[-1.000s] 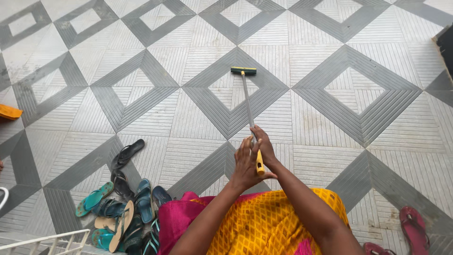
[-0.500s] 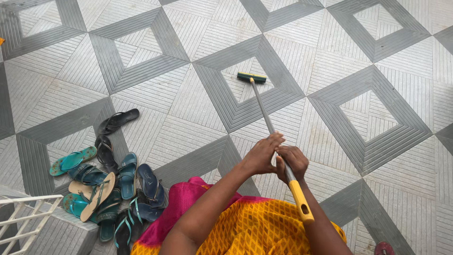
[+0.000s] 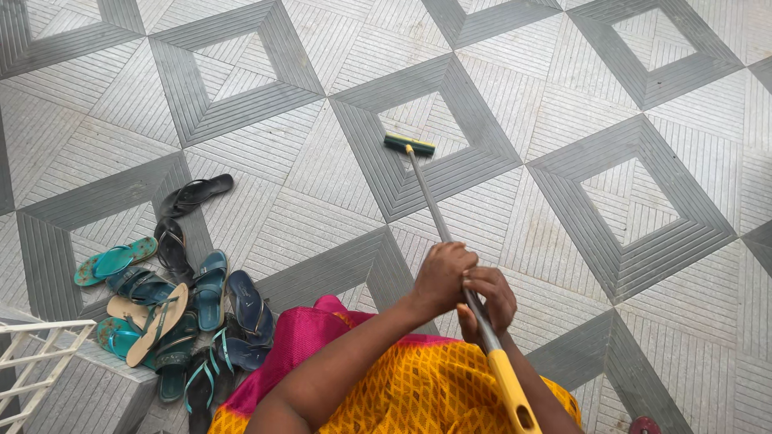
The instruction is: The person assembles a floor squeegee by sliding a metal pole into the head and securing the handle.
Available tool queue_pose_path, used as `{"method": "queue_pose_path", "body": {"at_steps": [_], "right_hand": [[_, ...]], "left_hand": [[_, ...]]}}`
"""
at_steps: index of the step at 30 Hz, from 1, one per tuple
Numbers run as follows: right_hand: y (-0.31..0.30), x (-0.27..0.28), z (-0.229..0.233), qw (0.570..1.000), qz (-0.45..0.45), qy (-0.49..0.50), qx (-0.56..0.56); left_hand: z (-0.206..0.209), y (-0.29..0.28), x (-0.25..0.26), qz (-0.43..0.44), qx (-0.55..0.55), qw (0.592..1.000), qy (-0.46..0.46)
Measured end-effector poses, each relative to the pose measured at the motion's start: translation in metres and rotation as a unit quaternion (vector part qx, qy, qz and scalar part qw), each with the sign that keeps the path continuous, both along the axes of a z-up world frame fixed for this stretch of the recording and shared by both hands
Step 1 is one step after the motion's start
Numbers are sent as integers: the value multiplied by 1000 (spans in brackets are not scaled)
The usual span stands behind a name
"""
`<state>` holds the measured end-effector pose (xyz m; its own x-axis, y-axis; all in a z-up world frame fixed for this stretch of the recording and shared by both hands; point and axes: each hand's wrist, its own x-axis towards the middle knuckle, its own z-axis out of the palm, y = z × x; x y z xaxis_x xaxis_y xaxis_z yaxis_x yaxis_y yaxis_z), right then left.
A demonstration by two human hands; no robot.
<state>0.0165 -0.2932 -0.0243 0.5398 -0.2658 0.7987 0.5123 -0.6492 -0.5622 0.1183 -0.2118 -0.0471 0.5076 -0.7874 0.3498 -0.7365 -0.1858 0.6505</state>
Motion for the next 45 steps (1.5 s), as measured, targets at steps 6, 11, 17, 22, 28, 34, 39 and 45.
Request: {"method": "queue_pose_path", "body": {"at_steps": [6, 11, 17, 22, 28, 34, 39, 45], "right_hand": [[9, 40, -10, 957, -63, 284, -9], [2, 30, -20, 958, -55, 281, 11], [3, 4, -2, 992, -71, 106, -18], [19, 46, 0, 952, -15, 304, -32], [22, 29, -4, 963, -26, 266, -42], [-1, 20, -4, 994, 4, 83, -68], [13, 45, -5, 960, -17, 276, -49], [7, 29, -27, 952, -62, 284, -93]], "left_hand": [[-46, 5, 60, 110, 70, 991, 36], [-29, 6, 55, 108, 98, 988, 55], [-2, 18, 38, 39, 130, 989, 57], [-30, 29, 86, 163, 190, 967, -37], [-33, 26, 85, 85, 127, 988, -8], [-40, 33, 96, -17, 156, 986, 62], [-51, 32, 102, 94, 170, 980, 35], [-11, 37, 106, 83, 147, 986, -1]]}}
